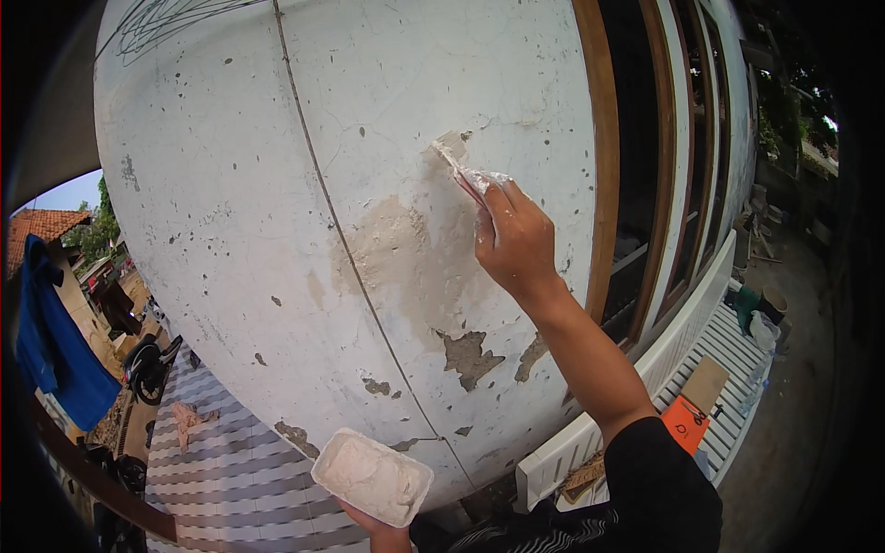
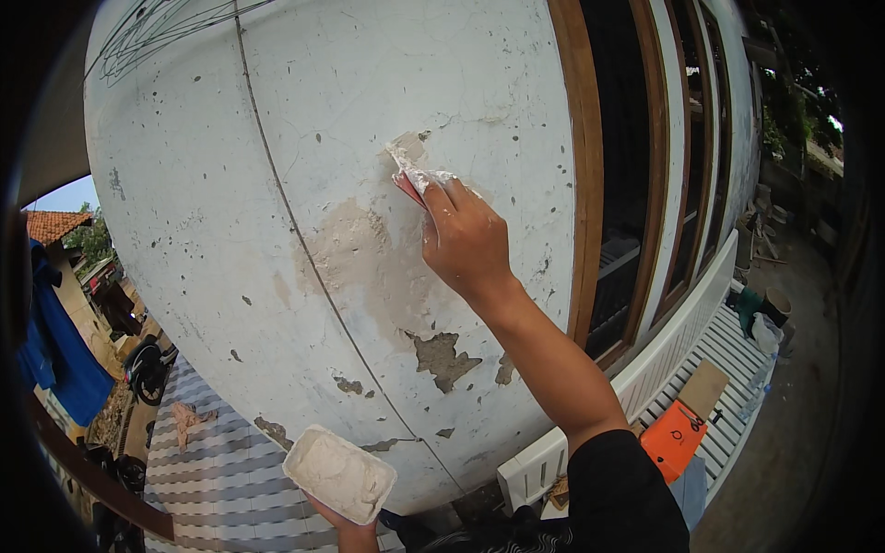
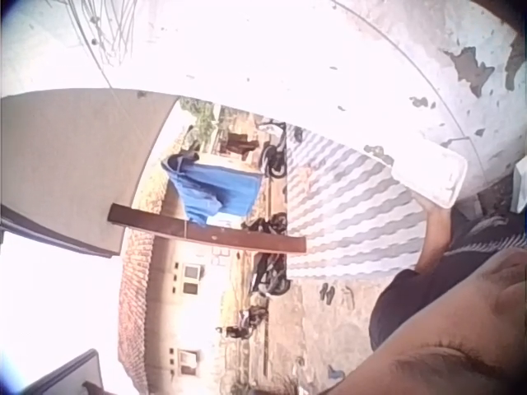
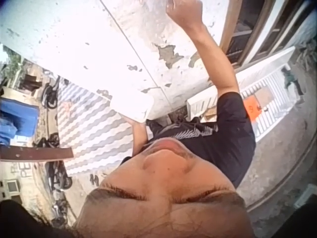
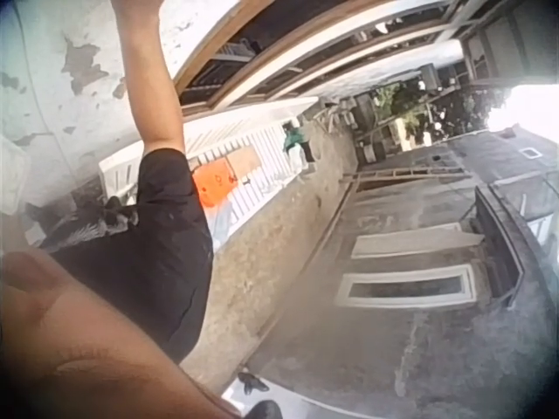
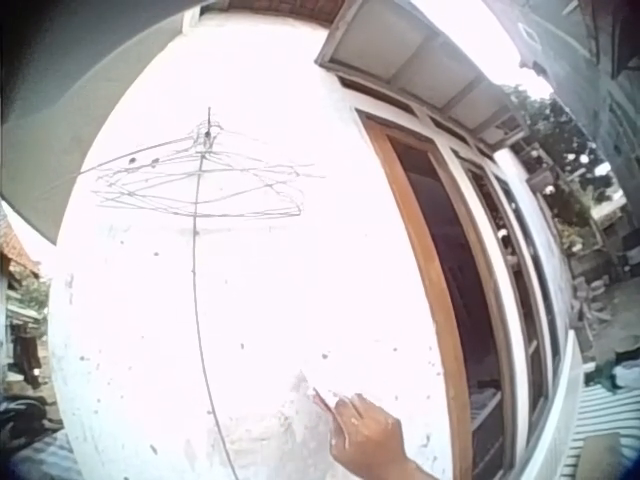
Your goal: Patching a damaged area on an exterior wall using putty and a putty knife.
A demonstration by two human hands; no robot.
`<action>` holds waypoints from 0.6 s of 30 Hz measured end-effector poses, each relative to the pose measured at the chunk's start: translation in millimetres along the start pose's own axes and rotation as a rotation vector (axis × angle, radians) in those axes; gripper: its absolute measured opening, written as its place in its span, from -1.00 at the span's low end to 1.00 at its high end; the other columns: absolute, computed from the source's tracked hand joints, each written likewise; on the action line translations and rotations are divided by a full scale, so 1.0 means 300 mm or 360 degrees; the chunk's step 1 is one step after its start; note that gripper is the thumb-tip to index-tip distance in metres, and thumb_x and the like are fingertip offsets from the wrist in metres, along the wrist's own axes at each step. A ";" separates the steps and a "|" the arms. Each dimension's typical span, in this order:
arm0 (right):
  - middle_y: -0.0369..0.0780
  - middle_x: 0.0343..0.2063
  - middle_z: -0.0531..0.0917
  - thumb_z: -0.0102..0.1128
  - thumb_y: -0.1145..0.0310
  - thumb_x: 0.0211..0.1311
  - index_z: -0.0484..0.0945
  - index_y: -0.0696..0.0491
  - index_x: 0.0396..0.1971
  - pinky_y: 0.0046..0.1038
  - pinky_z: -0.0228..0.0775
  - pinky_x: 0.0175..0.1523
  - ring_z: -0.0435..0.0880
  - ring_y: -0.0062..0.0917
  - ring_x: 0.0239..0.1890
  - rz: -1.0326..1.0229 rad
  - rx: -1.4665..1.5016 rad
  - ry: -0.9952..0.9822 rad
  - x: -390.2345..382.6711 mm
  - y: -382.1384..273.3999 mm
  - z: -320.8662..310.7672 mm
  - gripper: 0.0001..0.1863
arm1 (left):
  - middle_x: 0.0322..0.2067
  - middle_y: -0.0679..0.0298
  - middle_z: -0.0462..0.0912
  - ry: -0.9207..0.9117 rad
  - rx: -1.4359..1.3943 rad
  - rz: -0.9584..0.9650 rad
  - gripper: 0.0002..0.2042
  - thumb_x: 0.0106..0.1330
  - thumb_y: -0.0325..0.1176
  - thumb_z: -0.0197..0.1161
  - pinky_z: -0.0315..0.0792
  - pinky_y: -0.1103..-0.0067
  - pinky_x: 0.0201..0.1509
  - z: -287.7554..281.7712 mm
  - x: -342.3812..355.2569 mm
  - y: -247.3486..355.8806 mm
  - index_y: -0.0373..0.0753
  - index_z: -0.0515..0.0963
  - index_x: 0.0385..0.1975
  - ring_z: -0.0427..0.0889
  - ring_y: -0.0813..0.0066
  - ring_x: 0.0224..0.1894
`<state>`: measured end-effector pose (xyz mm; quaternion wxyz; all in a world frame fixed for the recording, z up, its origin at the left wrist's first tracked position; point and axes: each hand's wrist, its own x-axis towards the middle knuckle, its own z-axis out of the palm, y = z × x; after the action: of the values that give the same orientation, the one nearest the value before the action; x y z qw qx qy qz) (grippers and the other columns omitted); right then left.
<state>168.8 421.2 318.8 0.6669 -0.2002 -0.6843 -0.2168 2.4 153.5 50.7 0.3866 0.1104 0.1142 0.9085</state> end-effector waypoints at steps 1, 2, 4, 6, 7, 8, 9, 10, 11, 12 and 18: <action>-0.19 -0.37 0.55 0.27 0.59 -0.13 0.55 0.11 -0.15 -0.35 0.52 -0.36 0.62 -0.31 -0.39 0.0045 -0.0074 0.0011 0.009 0.014 0.002 -0.59 | 0.22 0.26 0.47 0.0008 -0.0002 0.0010 -0.36 0.35 0.27 -0.09 0.42 0.00 0.18 0.001 -0.004 0.001 0.01 0.33 0.31 0.50 0.06 0.19; -0.19 -0.37 0.55 0.27 0.59 -0.13 0.55 0.11 -0.15 -0.35 0.52 -0.36 0.62 -0.31 -0.39 0.0043 -0.0070 0.0015 0.017 0.019 0.008 -0.59 | 0.22 0.27 0.47 0.0015 -0.0004 0.0021 -0.36 0.35 0.27 -0.09 0.42 0.00 0.18 0.002 -0.007 0.001 0.02 0.33 0.31 0.50 0.05 0.19; -0.19 -0.37 0.55 0.25 0.60 -0.12 0.55 0.10 -0.15 -0.36 0.53 -0.37 0.63 -0.32 -0.39 0.0097 -0.0135 -0.0030 0.025 0.019 0.026 -0.59 | 0.23 0.27 0.46 0.0029 0.0020 0.0020 -0.35 0.35 0.27 -0.10 0.41 0.00 0.19 -0.013 0.005 0.004 0.02 0.32 0.32 0.49 0.06 0.19; -0.20 -0.37 0.55 0.25 0.60 -0.12 0.56 0.09 -0.14 -0.37 0.53 -0.37 0.63 -0.33 -0.40 0.0025 -0.0104 -0.0072 0.005 -0.006 0.050 -0.59 | 0.23 0.27 0.45 0.0047 0.0041 0.0010 -0.35 0.35 0.27 -0.10 0.41 -0.01 0.19 -0.029 0.009 0.001 0.02 0.32 0.32 0.48 0.06 0.20; -0.20 -0.37 0.55 0.25 0.60 -0.11 0.57 0.08 -0.14 -0.38 0.52 -0.38 0.63 -0.34 -0.41 -0.0044 -0.0062 -0.0104 -0.003 -0.022 0.058 -0.59 | 0.24 0.27 0.44 0.0040 0.0022 0.0006 -0.35 0.35 0.27 -0.11 0.40 -0.01 0.20 -0.027 0.006 0.001 0.02 0.31 0.32 0.48 0.06 0.21; -0.20 -0.37 0.55 0.25 0.60 -0.11 0.57 0.08 -0.14 -0.38 0.52 -0.38 0.63 -0.34 -0.41 -0.0047 -0.0058 -0.0100 -0.009 -0.036 0.061 -0.59 | 0.25 0.26 0.43 0.0033 0.0003 0.0001 -0.35 0.36 0.27 -0.11 0.40 -0.02 0.20 -0.024 0.004 0.001 0.02 0.31 0.33 0.47 0.06 0.21; -0.20 -0.37 0.56 0.25 0.59 -0.11 0.57 0.07 -0.13 -0.39 0.52 -0.39 0.63 -0.35 -0.41 -0.0111 -0.0023 -0.0138 -0.017 -0.048 0.064 -0.58 | 0.25 0.26 0.43 0.0031 0.0000 0.0006 -0.35 0.36 0.27 -0.11 0.40 -0.02 0.20 -0.021 0.004 0.000 0.02 0.31 0.33 0.47 0.06 0.21; -0.21 -0.37 0.56 0.25 0.59 -0.12 0.58 0.07 -0.13 -0.40 0.52 -0.40 0.64 -0.37 -0.41 -0.0176 0.0012 -0.0176 -0.026 -0.059 0.063 -0.58 | 0.26 0.26 0.43 0.0008 -0.0005 0.0008 -0.35 0.36 0.27 -0.12 0.39 -0.02 0.21 -0.018 0.004 -0.002 0.02 0.30 0.33 0.46 0.06 0.22; -0.21 -0.38 0.56 0.26 0.59 -0.15 0.58 0.06 -0.12 -0.40 0.51 -0.40 0.63 -0.38 -0.42 -0.0189 0.0039 -0.0181 -0.034 -0.071 0.054 -0.55 | 0.26 0.26 0.42 -0.0014 -0.0010 0.0010 -0.35 0.36 0.27 -0.12 0.39 -0.02 0.21 -0.017 0.005 -0.004 0.02 0.30 0.33 0.46 0.06 0.23; -0.21 -0.38 0.56 0.26 0.59 -0.15 0.58 0.06 -0.12 -0.40 0.51 -0.40 0.63 -0.38 -0.42 -0.0195 0.0043 -0.0180 -0.036 -0.071 0.049 -0.55 | 0.26 0.26 0.42 -0.0013 -0.0015 0.0016 -0.35 0.36 0.27 -0.12 0.39 -0.02 0.21 -0.023 0.008 -0.003 0.02 0.30 0.33 0.46 0.06 0.23; -0.21 -0.38 0.56 0.26 0.61 -0.15 0.57 0.09 -0.11 -0.37 0.52 -0.35 0.63 -0.33 -0.39 -0.0120 0.0050 -0.0033 -0.001 -0.002 0.004 -0.54 | 0.26 0.25 0.42 -0.0001 -0.0001 0.0043 -0.35 0.36 0.27 -0.12 0.37 -0.04 0.23 -0.039 0.012 0.004 0.01 0.30 0.33 0.46 0.02 0.23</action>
<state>167.4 421.5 318.3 0.6542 -0.1660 -0.7015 -0.2290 -4.2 153.7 40.2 0.3742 0.1121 0.1123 0.9137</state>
